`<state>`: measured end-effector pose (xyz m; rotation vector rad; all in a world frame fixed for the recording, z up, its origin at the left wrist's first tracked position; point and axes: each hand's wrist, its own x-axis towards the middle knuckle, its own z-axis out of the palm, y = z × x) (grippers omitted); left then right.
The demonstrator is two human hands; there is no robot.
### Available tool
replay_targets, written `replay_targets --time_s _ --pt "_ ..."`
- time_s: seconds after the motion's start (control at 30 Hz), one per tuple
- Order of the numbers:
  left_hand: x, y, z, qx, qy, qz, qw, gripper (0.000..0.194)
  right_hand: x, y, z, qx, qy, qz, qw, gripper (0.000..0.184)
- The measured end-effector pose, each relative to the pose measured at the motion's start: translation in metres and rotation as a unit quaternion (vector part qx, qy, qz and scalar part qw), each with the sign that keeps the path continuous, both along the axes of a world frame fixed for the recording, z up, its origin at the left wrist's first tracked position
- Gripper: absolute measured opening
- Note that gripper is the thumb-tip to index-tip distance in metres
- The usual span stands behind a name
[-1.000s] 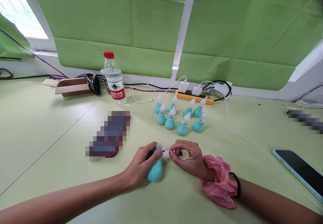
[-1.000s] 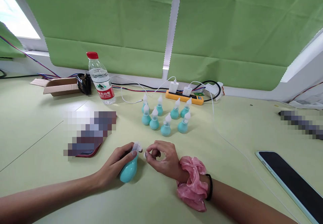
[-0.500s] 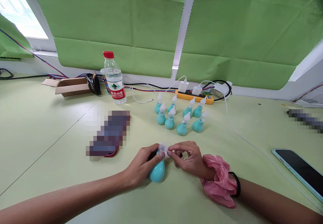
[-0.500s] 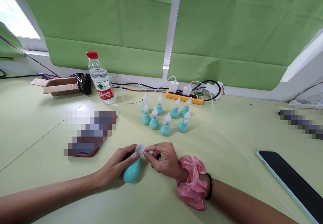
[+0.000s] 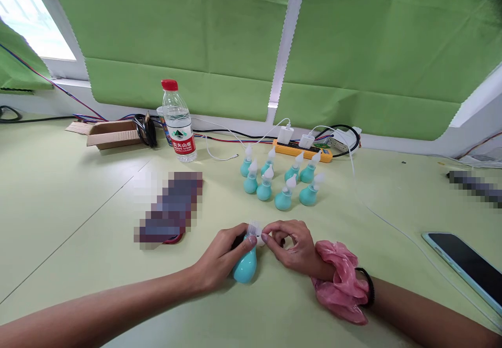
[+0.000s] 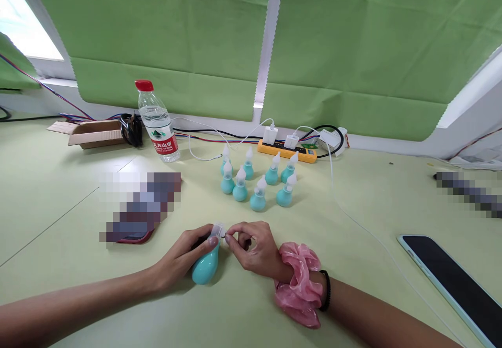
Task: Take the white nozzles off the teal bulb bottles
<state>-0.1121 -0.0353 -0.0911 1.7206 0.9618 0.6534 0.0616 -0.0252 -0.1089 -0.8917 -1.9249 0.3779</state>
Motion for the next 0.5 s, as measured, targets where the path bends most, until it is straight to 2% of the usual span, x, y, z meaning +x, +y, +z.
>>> replay_targets --time_s 0.27,0.5 --pt "-0.0003 0.0 0.0008 -0.002 -0.02 0.009 1.0 0.034 0.0003 0.0013 -0.0023 -0.007 0.041 0.037 0.998 0.009" --pt "-0.0004 0.0007 -0.0003 -0.016 -0.03 -0.002 0.999 0.034 -0.0006 0.0007 -0.0002 -0.096 0.069 0.049 0.992 0.016"
